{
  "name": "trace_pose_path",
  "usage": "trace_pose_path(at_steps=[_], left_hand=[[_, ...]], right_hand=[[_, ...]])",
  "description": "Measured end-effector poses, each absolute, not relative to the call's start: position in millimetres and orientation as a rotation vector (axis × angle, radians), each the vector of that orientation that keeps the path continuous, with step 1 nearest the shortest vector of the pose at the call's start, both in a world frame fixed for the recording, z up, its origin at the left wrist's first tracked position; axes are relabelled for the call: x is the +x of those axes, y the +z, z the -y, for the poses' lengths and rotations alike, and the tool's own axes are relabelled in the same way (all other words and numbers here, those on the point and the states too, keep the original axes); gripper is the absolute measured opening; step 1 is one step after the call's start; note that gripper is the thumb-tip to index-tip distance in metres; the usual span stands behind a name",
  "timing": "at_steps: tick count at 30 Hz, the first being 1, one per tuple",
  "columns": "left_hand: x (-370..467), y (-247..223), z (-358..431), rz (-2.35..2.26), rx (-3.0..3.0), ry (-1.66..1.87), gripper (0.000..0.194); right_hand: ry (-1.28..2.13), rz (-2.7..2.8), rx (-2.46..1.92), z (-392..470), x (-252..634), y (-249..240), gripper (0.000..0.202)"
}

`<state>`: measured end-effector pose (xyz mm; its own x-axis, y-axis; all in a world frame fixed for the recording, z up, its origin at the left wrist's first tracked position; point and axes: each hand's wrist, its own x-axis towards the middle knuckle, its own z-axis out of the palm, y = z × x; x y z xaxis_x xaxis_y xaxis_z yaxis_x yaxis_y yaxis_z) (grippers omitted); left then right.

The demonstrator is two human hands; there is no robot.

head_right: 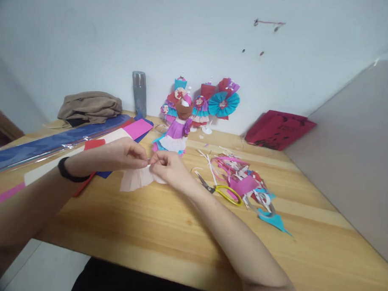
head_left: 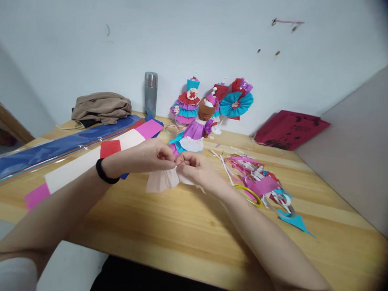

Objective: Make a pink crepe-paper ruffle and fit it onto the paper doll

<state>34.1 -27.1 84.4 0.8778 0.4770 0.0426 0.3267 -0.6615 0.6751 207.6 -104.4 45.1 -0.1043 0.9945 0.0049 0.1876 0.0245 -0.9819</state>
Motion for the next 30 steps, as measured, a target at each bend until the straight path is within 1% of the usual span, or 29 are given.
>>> trace_pose_path(at_steps=[5,7,12,16,18,21,24,28,29,30], left_hand=[[30,60,23,-0.518,2.143,0.26,0.025],[29,55,22,-0.504,2.137,0.263,0.026],[21,49,21,-0.426,2.073,0.27,0.027],[17,49,20,-0.427,2.086,0.285,0.028],[15,50,21,-0.402,2.109,0.275,0.027],[14,52,23,-0.37,2.134,0.245,0.022],[13,52,23,-0.367,2.167,0.269,0.017],[11,52,24,-0.378,2.185,0.285,0.018],[10,53,24,-0.374,2.188,0.285,0.018],[9,55,25,-0.366,2.189,0.289,0.019]], right_hand=[[1.232,1.443,-1.272,102,204,38,0.012],[1.269,1.466,-1.237,102,202,38,0.015],[1.265,1.445,-1.199,101,199,30,0.027],[1.237,1.541,-1.212,99,202,27,0.026],[1.124,1.751,-1.251,101,206,34,0.025],[0.878,2.069,-1.34,110,209,54,0.033],[0.712,2.25,-1.418,124,207,74,0.047],[0.404,2.375,-1.554,137,206,80,0.072],[0.343,2.368,-1.579,138,208,80,0.074],[0.296,2.327,-1.599,138,213,82,0.068]])
